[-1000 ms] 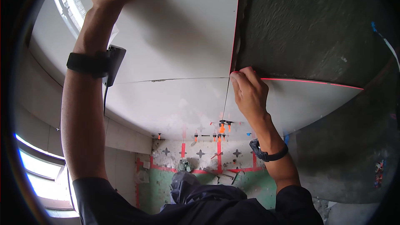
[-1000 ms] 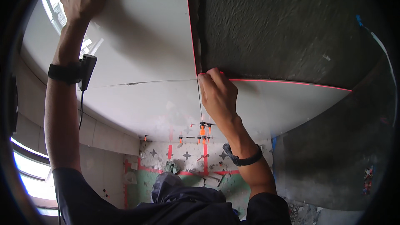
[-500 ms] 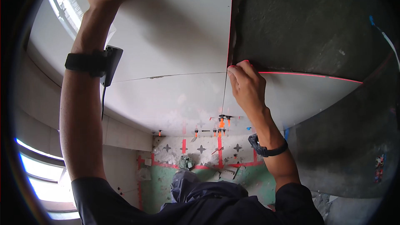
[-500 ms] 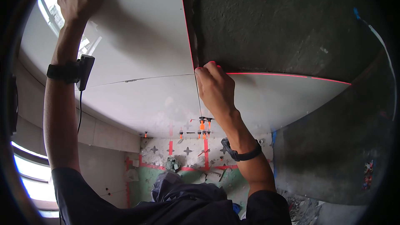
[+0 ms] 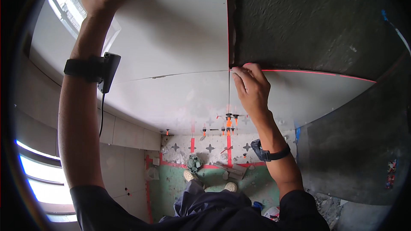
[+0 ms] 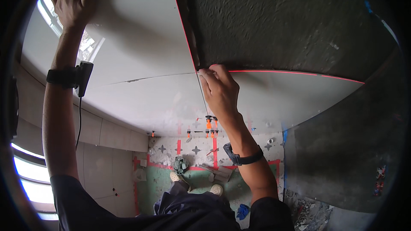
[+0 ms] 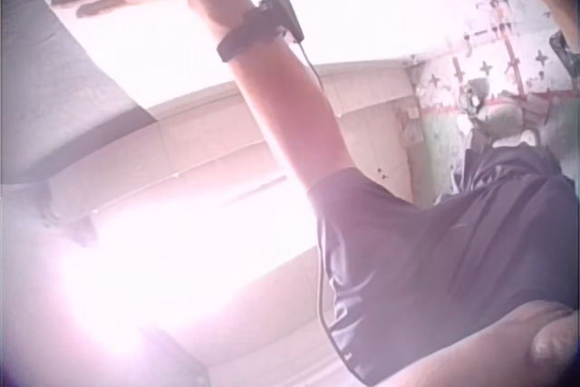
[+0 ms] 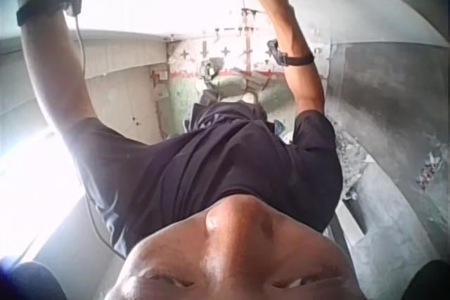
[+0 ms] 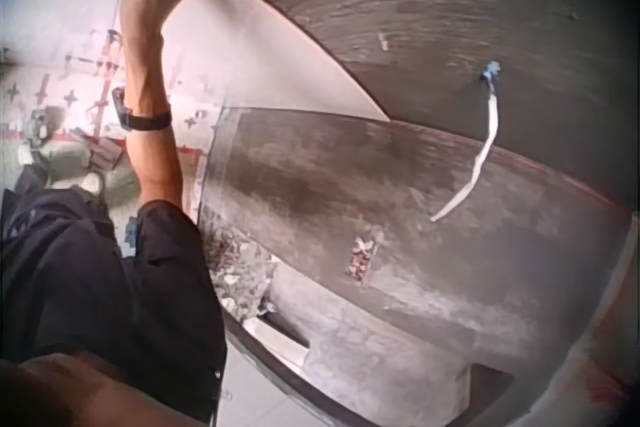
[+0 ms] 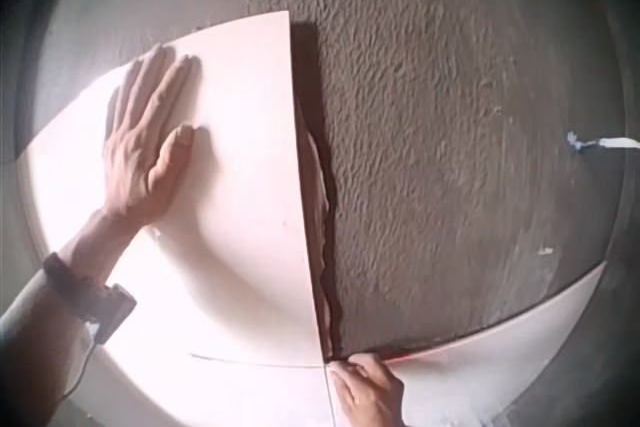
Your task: Installing large format wall tiles onto a prepared surface with adhesive mortar and spacers.
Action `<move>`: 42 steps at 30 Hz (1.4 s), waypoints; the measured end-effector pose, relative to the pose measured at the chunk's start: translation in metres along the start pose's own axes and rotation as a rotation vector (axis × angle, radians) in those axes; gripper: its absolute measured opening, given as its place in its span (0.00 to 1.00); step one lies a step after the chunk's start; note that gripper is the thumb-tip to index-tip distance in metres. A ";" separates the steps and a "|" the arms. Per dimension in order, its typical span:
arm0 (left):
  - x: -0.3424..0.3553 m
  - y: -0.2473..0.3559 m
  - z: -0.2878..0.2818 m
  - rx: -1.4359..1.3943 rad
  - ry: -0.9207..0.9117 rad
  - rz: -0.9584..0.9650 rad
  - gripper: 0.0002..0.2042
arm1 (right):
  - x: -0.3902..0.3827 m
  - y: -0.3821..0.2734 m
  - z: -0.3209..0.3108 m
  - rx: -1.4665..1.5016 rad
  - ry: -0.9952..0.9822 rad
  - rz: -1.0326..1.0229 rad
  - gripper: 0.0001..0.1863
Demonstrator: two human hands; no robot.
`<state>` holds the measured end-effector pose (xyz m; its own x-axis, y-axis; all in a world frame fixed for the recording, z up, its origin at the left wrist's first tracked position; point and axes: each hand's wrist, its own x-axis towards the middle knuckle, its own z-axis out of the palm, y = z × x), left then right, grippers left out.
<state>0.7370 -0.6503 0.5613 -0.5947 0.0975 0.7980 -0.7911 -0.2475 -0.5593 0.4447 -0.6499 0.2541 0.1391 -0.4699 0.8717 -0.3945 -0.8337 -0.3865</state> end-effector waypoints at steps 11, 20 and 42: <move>-0.003 0.009 -0.034 -0.015 -0.309 -0.262 0.34 | -0.003 -0.079 -0.051 0.072 -0.048 -0.018 0.06; -0.074 0.029 -0.081 -0.806 -0.391 -0.062 0.33 | 0.100 -0.290 -0.004 0.233 -0.426 -0.547 0.06; -0.726 -0.157 -0.848 -0.922 -2.603 -1.035 0.11 | -0.646 -0.356 -0.051 -0.429 -1.359 1.290 0.20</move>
<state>1.1721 0.1356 -0.1204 0.1441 -0.5680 -0.8103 -0.7305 -0.6134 0.3001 0.4486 -0.0351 -0.1559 0.0491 -0.7062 -0.7063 -0.9571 0.1690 -0.2355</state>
